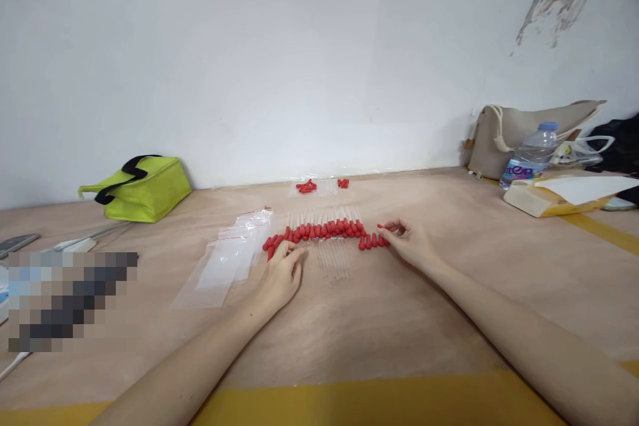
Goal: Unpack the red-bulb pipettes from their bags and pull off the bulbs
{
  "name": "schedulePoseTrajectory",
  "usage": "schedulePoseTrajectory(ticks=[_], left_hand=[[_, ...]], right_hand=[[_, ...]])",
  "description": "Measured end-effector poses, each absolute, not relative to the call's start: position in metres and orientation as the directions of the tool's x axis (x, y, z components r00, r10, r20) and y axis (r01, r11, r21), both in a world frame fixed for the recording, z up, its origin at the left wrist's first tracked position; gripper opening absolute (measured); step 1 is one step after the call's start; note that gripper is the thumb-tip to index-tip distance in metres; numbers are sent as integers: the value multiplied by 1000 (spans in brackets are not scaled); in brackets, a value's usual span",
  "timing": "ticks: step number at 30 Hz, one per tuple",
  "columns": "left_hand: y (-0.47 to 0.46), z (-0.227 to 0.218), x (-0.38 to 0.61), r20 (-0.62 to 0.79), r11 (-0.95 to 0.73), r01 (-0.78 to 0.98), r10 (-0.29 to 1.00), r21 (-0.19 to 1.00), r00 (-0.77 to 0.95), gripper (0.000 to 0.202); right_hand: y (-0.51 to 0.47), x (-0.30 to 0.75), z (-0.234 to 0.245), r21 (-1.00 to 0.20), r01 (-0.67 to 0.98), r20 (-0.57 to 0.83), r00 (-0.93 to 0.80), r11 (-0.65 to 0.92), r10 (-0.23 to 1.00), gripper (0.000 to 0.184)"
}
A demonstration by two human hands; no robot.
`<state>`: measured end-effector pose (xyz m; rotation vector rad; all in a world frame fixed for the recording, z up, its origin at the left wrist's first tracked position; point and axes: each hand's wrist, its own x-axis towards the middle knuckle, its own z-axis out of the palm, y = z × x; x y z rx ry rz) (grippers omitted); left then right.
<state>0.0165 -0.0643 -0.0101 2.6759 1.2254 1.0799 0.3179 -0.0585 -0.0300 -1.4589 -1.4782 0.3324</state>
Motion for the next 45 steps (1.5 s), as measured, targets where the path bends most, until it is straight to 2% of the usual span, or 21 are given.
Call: schedulePoseTrajectory(ticks=[5, 9, 15, 19, 22, 27, 30, 33, 36, 40, 43, 45], left_hand=[[-69, -1, 31, 491, -599, 702, 777, 386, 394, 18], [-72, 1, 34, 428, -580, 653, 810, 487, 400, 25], [-65, -6, 25, 434, -561, 644, 823, 519, 367, 21], [-63, -9, 21, 431, -552, 670, 826, 496, 362, 16], [-63, -5, 19, 477, -536, 721, 819, 439, 319, 10], [-57, 3, 9, 561, -469, 826, 793, 313, 238, 5], [-53, 3, 3, 575, -453, 852, 783, 263, 239, 6], [-52, 0, 3, 575, -463, 852, 777, 243, 259, 6], [-51, -2, 3, 575, -491, 838, 766, 238, 286, 5], [-51, -4, 3, 576, -526, 814, 755, 246, 314, 6], [-53, -2, 4, 576, -562, 789, 740, 247, 347, 16], [-58, 1, 7, 574, -591, 768, 728, 248, 375, 29]], right_hand=[[-63, 312, -19, -653, 720, 500, 179, 233, 848, 17], [-69, 308, -13, -568, 798, 496, 138, 201, 857, 19], [-70, 309, -12, -588, 793, 487, 192, 157, 852, 24], [-67, 308, -7, -628, 771, 448, 244, 108, 860, 21], [-66, 300, 5, -602, 791, 430, 206, 109, 879, 18], [-57, 274, 21, -426, 890, 453, 52, 165, 890, 22], [-48, 259, 20, -278, 950, 445, -7, 145, 895, 31], [-41, 251, 14, -212, 971, 423, -10, 110, 906, 37], [-37, 250, 10, -249, 964, 422, 20, 94, 906, 35], [-41, 254, 14, -373, 922, 477, 96, 102, 874, 29], [-54, 261, 17, -414, 882, 579, 64, 225, 813, 23], [-68, 266, 16, -371, 852, 649, -46, 369, 759, 20]])
